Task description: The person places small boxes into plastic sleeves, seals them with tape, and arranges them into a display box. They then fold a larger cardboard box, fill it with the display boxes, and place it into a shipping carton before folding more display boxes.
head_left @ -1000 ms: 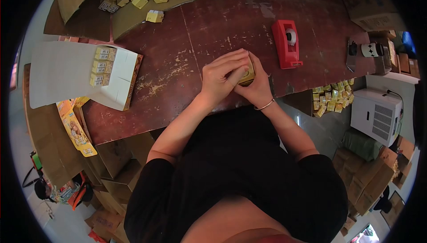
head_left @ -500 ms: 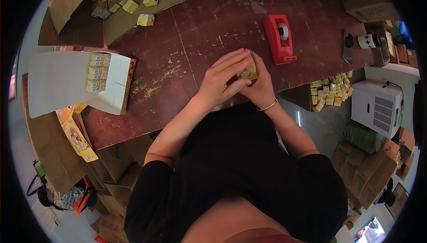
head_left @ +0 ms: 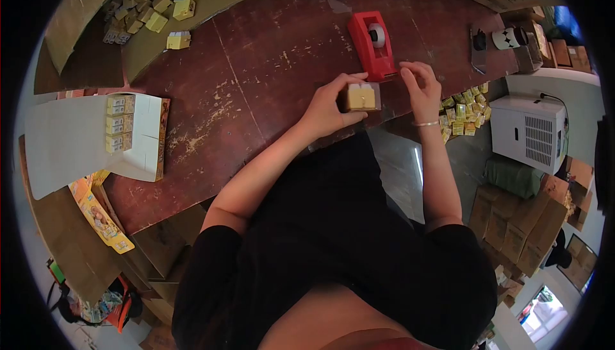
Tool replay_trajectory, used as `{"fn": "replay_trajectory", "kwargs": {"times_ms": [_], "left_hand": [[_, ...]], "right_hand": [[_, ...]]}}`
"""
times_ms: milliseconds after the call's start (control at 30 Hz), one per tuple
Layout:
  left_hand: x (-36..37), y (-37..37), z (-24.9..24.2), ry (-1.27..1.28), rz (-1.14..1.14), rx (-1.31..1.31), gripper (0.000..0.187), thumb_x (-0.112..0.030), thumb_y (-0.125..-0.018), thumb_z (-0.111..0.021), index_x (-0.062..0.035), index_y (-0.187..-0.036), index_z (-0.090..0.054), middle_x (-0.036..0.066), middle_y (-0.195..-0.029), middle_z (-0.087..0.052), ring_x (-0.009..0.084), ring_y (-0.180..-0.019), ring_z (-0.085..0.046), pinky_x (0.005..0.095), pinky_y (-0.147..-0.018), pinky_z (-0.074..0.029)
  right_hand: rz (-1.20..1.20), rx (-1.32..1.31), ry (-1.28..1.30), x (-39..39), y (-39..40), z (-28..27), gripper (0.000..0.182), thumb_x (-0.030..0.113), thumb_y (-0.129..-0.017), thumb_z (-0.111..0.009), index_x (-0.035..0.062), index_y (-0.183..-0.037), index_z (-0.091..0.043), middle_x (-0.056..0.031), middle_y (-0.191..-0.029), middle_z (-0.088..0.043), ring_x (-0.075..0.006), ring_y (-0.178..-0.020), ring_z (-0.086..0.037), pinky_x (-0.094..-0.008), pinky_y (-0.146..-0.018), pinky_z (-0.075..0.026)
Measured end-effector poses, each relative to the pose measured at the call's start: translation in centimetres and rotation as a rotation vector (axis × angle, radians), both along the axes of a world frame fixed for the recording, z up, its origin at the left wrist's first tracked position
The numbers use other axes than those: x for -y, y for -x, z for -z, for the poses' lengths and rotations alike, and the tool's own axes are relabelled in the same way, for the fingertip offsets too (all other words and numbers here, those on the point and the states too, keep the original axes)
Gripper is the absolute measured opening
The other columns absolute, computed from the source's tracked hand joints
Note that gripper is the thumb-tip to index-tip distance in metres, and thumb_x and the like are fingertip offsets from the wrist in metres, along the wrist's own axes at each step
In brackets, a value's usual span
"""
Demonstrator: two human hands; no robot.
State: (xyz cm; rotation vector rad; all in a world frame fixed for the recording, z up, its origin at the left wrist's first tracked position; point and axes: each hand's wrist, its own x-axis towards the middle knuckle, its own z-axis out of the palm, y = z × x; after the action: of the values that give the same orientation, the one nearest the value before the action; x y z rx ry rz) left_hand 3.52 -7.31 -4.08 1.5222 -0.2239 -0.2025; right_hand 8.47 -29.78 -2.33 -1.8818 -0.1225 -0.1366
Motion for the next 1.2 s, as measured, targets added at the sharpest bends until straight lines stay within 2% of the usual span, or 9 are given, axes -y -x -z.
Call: {"fn": "replay_trajectory", "kwargs": {"times_ms": [100,200,267,400,467,700,800,867,1200], "left_hand": [[2.4,-1.6,1.9,-0.053,0.037,0.216,0.055,-0.008,-0.064,-0.08,-0.0065,-0.113,-0.056,0.015,-0.14,-0.05,0.0287,-0.119,-0.057,0.0365,-0.098,-0.045],[2.9,-2.3,2.6,-0.091,0.09,0.239,0.056,-0.007,-0.065,-0.08,-0.0059,-0.115,-0.055,0.013,-0.141,-0.049,0.0231,-0.124,-0.053,0.035,-0.1,-0.043],[3.0,-2.3,2.8,-0.047,0.091,0.223,0.057,-0.006,-0.065,-0.079,-0.0058,-0.116,-0.055,0.012,-0.141,-0.049,0.0243,-0.124,-0.053,0.0351,-0.101,-0.042],[2.8,-2.5,2.4,-0.037,0.111,0.15,0.057,-0.005,-0.065,-0.078,-0.0058,-0.116,-0.055,0.012,-0.141,-0.05,0.0245,-0.124,-0.053,0.0353,-0.101,-0.043],[2.8,-2.5,2.6,-0.059,0.101,0.199,0.057,-0.005,-0.065,-0.077,-0.006,-0.117,-0.055,0.012,-0.141,-0.049,0.0236,-0.124,-0.054,0.035,-0.1,-0.043],[1.2,-1.2,1.8,-0.077,0.03,0.178,0.056,-0.005,-0.067,-0.077,-0.0074,-0.118,-0.056,0.01,-0.133,-0.056,0.022,-0.115,-0.059,0.034,-0.098,-0.045],[-0.4,-0.8,1.5,-0.215,-0.221,0.188,0.056,-0.011,-0.065,-0.081,-0.0084,-0.115,-0.058,0.009,-0.121,-0.062,0.0281,-0.104,-0.058,0.0364,-0.089,-0.049],[-1.3,-0.1,1.6,-0.36,-0.357,0.291,0.054,-0.009,-0.064,-0.08,-0.0087,-0.114,-0.059,0.008,-0.117,-0.063,0.0278,-0.099,-0.058,0.0372,-0.087,-0.049],[-2.5,0.5,1.5,-0.511,-0.499,0.738,0.054,-0.004,-0.062,-0.078,-0.0082,-0.112,-0.06,0.007,-0.116,-0.064,0.0273,-0.099,-0.059,0.0362,-0.084,-0.051]], "right_hand": [[-0.079,-0.107,0.104,0.9,-2.7,3.5,0.011,0.005,-0.084,-0.07,-0.0021,-0.092,-0.071,-0.0033,-0.093,-0.06,-0.0096,-0.084,-0.059,-0.0221,-0.071,-0.047],[-0.101,-0.197,-0.125,0.1,-2.8,3.6,0.009,0.007,-0.083,-0.071,-0.0017,-0.087,-0.072,-0.0033,-0.091,-0.06,-0.0092,-0.079,-0.058,-0.0214,-0.069,-0.045],[0.04,0.049,-0.008,-0.1,-2.2,3.0,0.01,0.007,-0.083,-0.071,-0.0017,-0.088,-0.072,-0.0026,-0.089,-0.059,-0.0068,-0.074,-0.055,-0.0198,-0.064,-0.043],[0.05,0.007,-0.002,0.4,0.4,0.0,0.011,0.008,-0.083,-0.072,-0.0025,-0.087,-0.072,-0.0006,-0.082,-0.061,-0.0045,-0.065,-0.052,-0.0182,-0.058,-0.039],[0.094,-0.613,-0.317,1.0,1.5,0.4,0.012,0.008,-0.083,-0.072,-0.003,-0.086,-0.072,0.0012,-0.073,-0.063,-0.0028,-0.059,-0.049,-0.0178,-0.054,-0.036],[0.08,-0.309,-0.084,1.4,1.2,5.3,0.013,0.011,-0.085,-0.07,-0.0002,-0.091,-0.073,0.0009,-0.069,-0.065,-0.0023,-0.06,-0.052,-0.0175,-0.05,-0.035],[0.097,-0.309,0.007,1.0,2.4,4.0,0.013,0.011,-0.087,-0.068,0.0007,-0.093,-0.073,0.0025,-0.068,-0.062,-0.0016,-0.059,-0.049,-0.0173,-0.048,-0.034],[-0.018,-0.52,-0.284,-0.9,4.3,1.0,0.013,0.012,-0.089,-0.066,0.0011,-0.092,-0.073,0.0031,-0.068,-0.06,-0.0008,-0.058,-0.045,-0.0166,-0.049,-0.033],[-0.292,-0.906,-0.674,-7.6,4.3,1.4,0.022,0.023,-0.092,-0.065,0.0009,-0.095,-0.064,0.0015,-0.071,-0.055,-0.0036,-0.054,-0.044,-0.0164,-0.043,-0.027]]}}
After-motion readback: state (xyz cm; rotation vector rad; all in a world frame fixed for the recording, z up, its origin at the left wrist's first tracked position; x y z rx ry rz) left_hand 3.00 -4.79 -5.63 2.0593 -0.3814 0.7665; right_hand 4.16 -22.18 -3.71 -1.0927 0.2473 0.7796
